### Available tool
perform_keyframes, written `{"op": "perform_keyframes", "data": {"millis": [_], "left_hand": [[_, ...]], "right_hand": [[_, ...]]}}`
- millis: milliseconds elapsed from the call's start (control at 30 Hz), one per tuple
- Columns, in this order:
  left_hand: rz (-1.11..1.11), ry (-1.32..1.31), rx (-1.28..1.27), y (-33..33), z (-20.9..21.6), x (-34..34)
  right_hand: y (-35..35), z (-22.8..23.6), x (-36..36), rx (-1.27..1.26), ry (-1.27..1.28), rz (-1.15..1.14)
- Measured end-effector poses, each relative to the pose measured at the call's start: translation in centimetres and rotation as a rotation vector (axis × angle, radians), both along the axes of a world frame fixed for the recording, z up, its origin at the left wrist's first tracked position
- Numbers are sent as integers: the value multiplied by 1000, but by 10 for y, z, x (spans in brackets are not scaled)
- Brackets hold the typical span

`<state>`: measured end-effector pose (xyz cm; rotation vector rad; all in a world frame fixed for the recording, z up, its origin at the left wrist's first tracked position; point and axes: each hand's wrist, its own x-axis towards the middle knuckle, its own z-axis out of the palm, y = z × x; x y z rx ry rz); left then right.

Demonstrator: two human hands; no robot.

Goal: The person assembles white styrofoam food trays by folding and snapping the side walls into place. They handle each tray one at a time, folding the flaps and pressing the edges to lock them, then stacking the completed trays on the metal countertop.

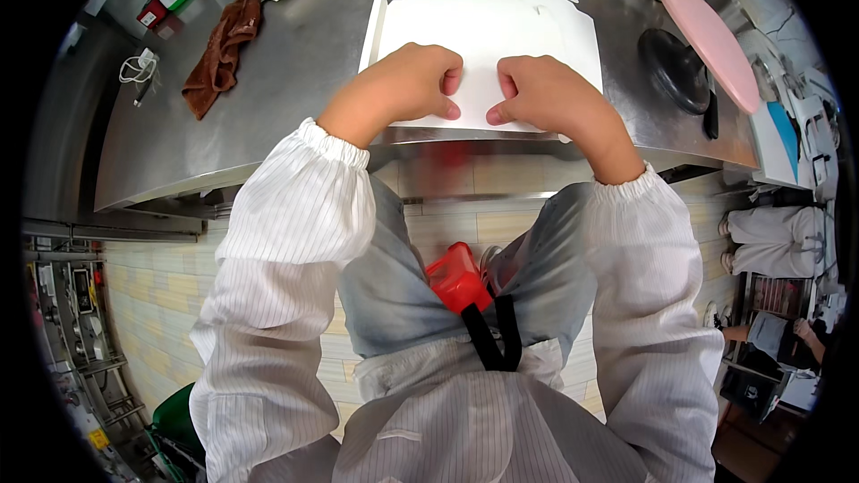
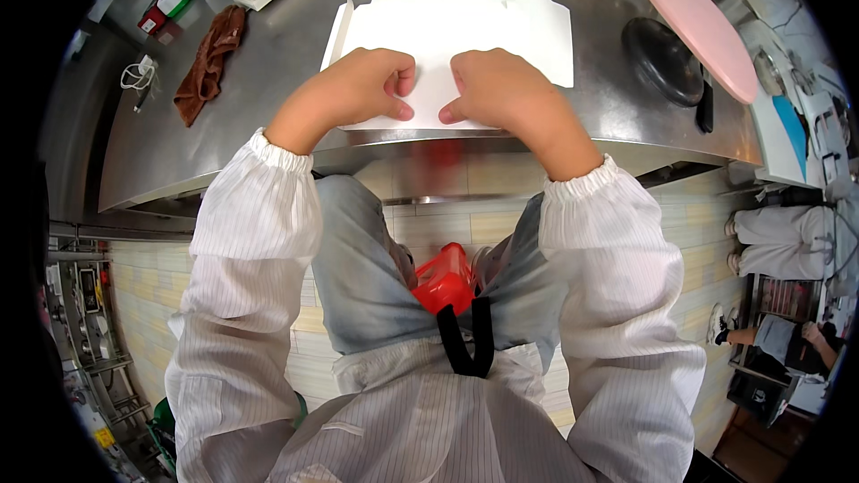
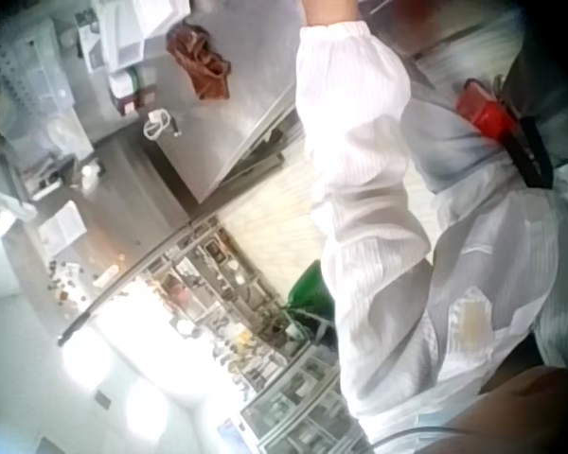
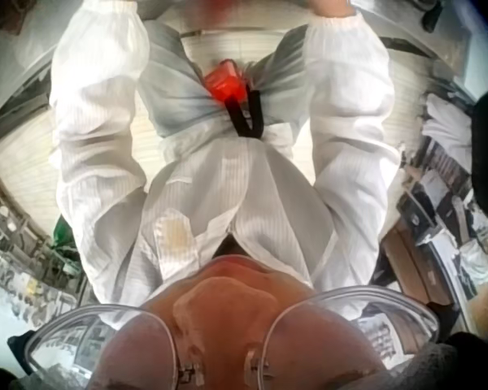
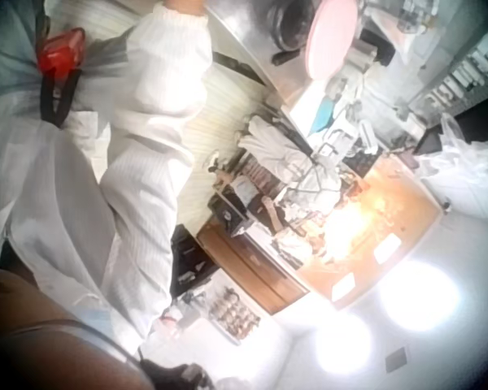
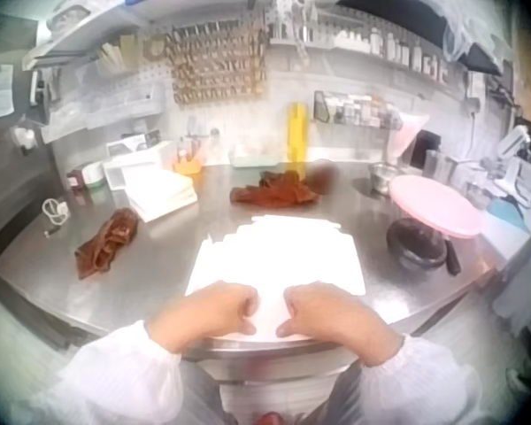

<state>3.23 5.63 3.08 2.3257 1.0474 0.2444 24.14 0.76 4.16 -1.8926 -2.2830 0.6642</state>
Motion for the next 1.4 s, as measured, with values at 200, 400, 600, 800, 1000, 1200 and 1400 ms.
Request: {"op": "perform_keyframes", "data": {"millis": [200, 400, 600, 800, 1000, 1200, 1400], "left_hand": [[60, 169, -48, -4, 4, -7], [-21, 191, 57, 0, 0, -18], [-63, 45, 89, -10, -3, 12], [-42, -110, 123, -30, -10, 6], [40, -268, 324, -40, -30, 2], [106, -227, 765, -68, -71, 1], [107, -399, 937, -83, -85, 2]], "right_hand": [[-8, -2, 19, -138, 178, -66], [-15, -18, 39, 76, 121, 58], [-9, -26, -1, 149, 158, 103], [-21, -36, -6, 290, 222, 57], [-31, -39, -12, 417, 337, -31], [-40, -67, -17, 762, 194, 68], [-52, -75, -22, 986, 148, 98]]}}
